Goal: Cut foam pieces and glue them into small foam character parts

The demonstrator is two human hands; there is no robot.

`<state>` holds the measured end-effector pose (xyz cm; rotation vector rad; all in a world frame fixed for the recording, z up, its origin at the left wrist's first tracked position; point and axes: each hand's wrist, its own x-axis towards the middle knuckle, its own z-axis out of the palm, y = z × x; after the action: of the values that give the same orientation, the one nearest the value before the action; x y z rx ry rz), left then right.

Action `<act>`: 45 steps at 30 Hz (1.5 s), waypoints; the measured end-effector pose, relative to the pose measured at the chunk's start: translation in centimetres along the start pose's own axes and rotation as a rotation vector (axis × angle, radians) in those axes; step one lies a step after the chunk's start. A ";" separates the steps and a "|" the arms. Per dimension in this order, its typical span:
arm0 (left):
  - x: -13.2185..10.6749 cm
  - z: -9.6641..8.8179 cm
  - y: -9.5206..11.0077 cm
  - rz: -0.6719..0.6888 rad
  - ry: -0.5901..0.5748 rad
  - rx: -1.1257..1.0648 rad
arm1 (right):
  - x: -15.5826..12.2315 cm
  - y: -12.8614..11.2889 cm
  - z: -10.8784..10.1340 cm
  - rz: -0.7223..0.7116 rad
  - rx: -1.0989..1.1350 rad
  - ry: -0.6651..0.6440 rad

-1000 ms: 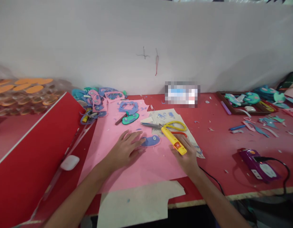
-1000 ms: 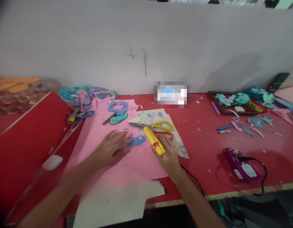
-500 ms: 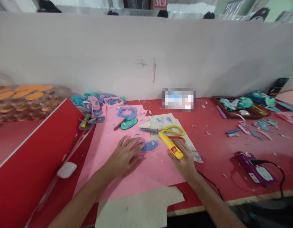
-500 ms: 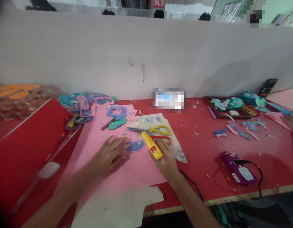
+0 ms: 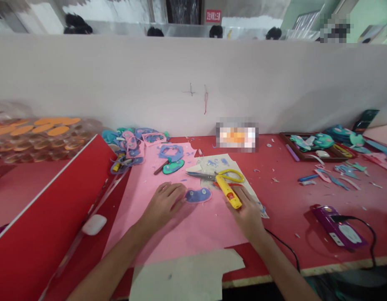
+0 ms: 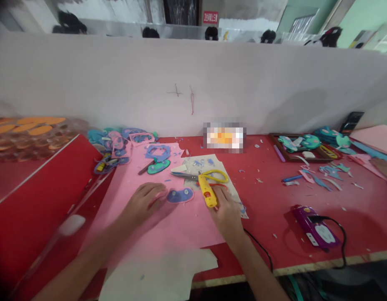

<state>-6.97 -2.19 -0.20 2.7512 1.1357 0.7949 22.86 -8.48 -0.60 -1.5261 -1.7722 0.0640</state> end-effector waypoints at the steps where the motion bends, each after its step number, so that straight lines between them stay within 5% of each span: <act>1: 0.0 0.1 -0.3 -0.039 0.022 -0.015 | 0.0 0.2 -0.4 0.024 -0.084 -0.018; 6: 0.1 -0.4 -0.3 -0.239 0.055 -0.070 | 0.6 2.2 -3.9 0.258 -0.548 -0.162; 11: 0.2 -0.7 0.6 -0.302 0.072 -0.094 | 0.4 7.3 -7.5 0.367 -0.751 -0.213; 15: 0.2 -0.5 0.5 -0.517 0.131 -0.124 | -0.5 11.5 -9.5 0.305 -0.757 -0.319; 18: 0.7 -1.2 -0.3 -0.693 0.190 -0.276 | 0.0 11.1 -10.1 0.227 -0.688 -0.208; 22: 2.9 -2.5 -2.0 -0.821 0.086 -0.826 | 3.3 5.9 -8.1 0.072 -0.321 0.041; 24: 4.5 -2.2 -2.5 -0.858 0.220 -0.978 | 5.5 2.8 -5.6 0.086 -0.189 0.037; 29: 6.8 1.1 -2.6 -0.827 0.384 -0.960 | 7.8 -1.7 1.8 0.018 0.082 -0.035; 32: 6.4 2.3 -2.6 -0.784 0.242 -0.960 | 6.7 -1.9 4.3 0.011 0.183 -0.075; 39: 5.6 1.8 -2.4 -0.797 0.156 -0.863 | 5.5 -0.5 4.0 0.203 0.443 -0.088; 45: 5.3 1.4 -1.6 -0.798 0.246 -0.819 | 6.8 -0.8 2.7 0.455 0.673 -0.101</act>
<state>-4.14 2.77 0.48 1.4097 1.3691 1.1246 20.85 -1.70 1.42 -1.3844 -1.2441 0.8818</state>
